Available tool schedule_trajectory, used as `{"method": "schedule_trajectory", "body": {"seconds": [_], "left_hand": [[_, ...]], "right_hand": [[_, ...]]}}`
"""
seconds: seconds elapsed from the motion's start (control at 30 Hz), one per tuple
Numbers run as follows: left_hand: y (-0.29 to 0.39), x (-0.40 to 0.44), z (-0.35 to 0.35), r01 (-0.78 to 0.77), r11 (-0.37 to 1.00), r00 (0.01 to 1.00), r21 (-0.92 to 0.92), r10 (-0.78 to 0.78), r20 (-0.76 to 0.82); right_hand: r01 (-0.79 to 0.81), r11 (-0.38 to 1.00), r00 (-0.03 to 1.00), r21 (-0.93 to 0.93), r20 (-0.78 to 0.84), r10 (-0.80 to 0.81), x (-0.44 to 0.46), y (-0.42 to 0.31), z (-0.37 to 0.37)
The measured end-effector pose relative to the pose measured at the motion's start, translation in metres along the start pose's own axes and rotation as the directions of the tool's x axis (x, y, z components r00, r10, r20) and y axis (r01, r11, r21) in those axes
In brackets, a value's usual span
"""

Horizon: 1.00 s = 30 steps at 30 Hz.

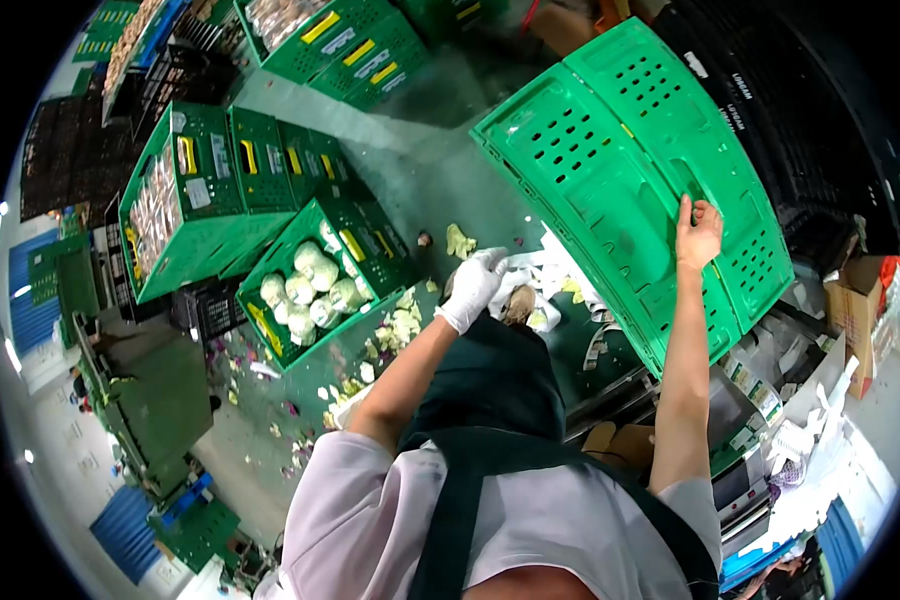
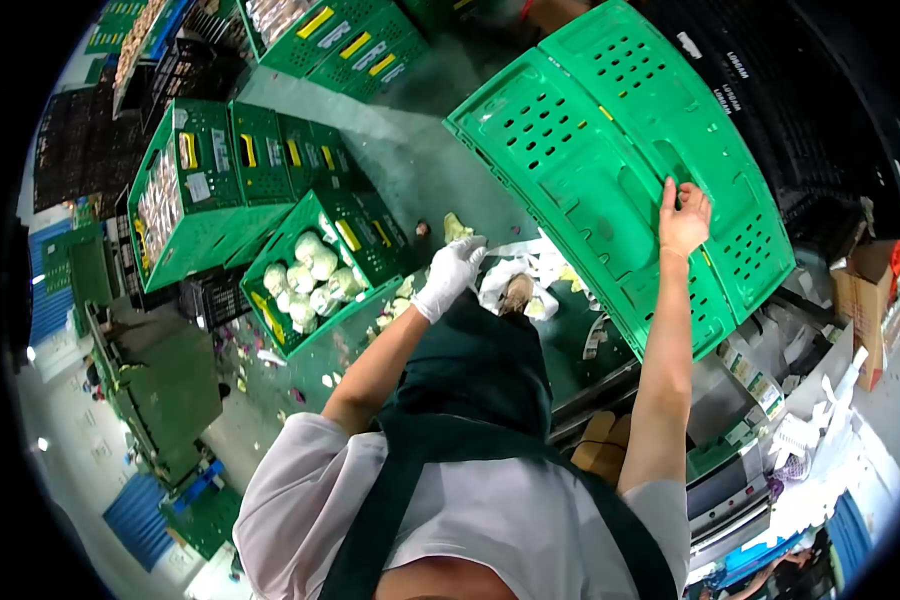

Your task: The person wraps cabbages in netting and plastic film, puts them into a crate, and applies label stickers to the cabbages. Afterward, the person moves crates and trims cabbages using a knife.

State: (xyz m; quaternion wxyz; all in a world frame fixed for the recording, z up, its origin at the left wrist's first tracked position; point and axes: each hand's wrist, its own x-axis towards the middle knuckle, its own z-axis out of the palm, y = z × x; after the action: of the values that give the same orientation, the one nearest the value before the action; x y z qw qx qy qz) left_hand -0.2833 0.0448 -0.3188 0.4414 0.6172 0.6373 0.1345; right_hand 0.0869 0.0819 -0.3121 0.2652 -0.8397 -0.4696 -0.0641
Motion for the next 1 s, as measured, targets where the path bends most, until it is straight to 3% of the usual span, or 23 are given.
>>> {"method": "schedule_trajectory", "body": {"seconds": [0.07, 0.1, 0.13, 0.17, 0.2, 0.27, 0.33, 0.43, 0.47, 0.53, 0.6, 0.63, 0.8, 0.87, 1.0], "left_hand": [[-0.023, 0.001, -0.015, 0.203, 0.970, 0.972, 0.134, -0.183, -0.147], [-0.065, 0.003, -0.017, 0.242, 0.953, 0.937, 0.182, -0.181, -0.297], [-0.134, 0.010, -0.021, 0.353, 0.931, 0.901, 0.090, -0.313, -0.299], [-0.172, 0.006, -0.032, 0.461, 0.875, 0.827, 0.148, -0.362, -0.431], [-0.169, 0.005, -0.058, 0.676, 0.713, 0.714, 0.185, -0.571, -0.406], [-0.282, 0.003, -0.075, 0.741, 0.644, 0.638, 0.193, -0.584, -0.502], [-0.281, 0.016, -0.097, 0.873, 0.459, 0.473, 0.166, -0.711, -0.519], [-0.352, 0.036, -0.096, 0.885, 0.343, 0.463, 0.315, -0.589, -0.662], [-0.358, 0.042, -0.096, 0.899, 0.363, 0.431, 0.246, -0.626, -0.650], [-0.339, 0.052, -0.099, 0.886, 0.421, 0.462, 0.193, -0.787, -0.409], [-0.384, 0.033, -0.078, 0.861, 0.463, 0.490, 0.212, -0.642, -0.589], [-0.380, 0.026, -0.071, 0.874, 0.481, 0.421, 0.063, -0.689, -0.590], [-0.392, -0.012, -0.056, 0.877, 0.466, 0.451, 0.116, -0.716, -0.532], [-0.387, -0.003, -0.053, 0.918, 0.390, 0.367, 0.072, -0.767, -0.526], [-0.370, -0.001, -0.068, 0.905, 0.341, 0.422, 0.255, -0.792, -0.441]], "right_hand": [[0.121, 0.992, 0.986, -0.028, -0.111, -0.123, -0.002, 0.002, 0.000], [0.129, 0.992, 0.984, 0.006, -0.122, -0.127, -0.003, 0.003, 0.000], [0.106, 0.993, 0.989, 0.042, -0.108, -0.101, -0.003, 0.002, -0.001], [0.095, 0.994, 0.991, 0.060, -0.097, -0.089, -0.004, 0.003, -0.003], [0.087, 0.993, 0.993, 0.078, -0.090, -0.079, -0.004, 0.004, -0.003], [0.065, 0.992, 0.995, 0.110, -0.081, -0.056, -0.005, 0.005, -0.004], [0.029, 0.987, 0.997, 0.155, -0.074, -0.017, -0.008, 0.009, -0.004], [-0.052, 0.981, 0.998, 0.185, -0.033, 0.059, -0.011, 0.015, -0.010], [-0.064, 0.987, 0.997, 0.149, -0.026, 0.069, -0.011, 0.016, -0.013], [-0.061, 0.987, 0.996, 0.151, -0.060, 0.070, -0.011, 0.027, -0.013], [-0.066, 0.997, 0.996, 0.027, -0.052, 0.068, -0.009, 0.026, -0.019], [-0.055, 0.998, 0.997, 0.033, -0.053, 0.057, -0.008, 0.028, -0.019], [-0.082, 0.997, 0.994, 0.009, -0.066, 0.082, -0.008, 0.021, -0.019], [-0.042, 0.999, 0.996, 0.016, -0.082, 0.043, -0.007, 0.020, -0.018], [-0.159, 0.969, 0.987, 0.187, -0.002, 0.163, -0.006, 0.026, -0.019]]}}
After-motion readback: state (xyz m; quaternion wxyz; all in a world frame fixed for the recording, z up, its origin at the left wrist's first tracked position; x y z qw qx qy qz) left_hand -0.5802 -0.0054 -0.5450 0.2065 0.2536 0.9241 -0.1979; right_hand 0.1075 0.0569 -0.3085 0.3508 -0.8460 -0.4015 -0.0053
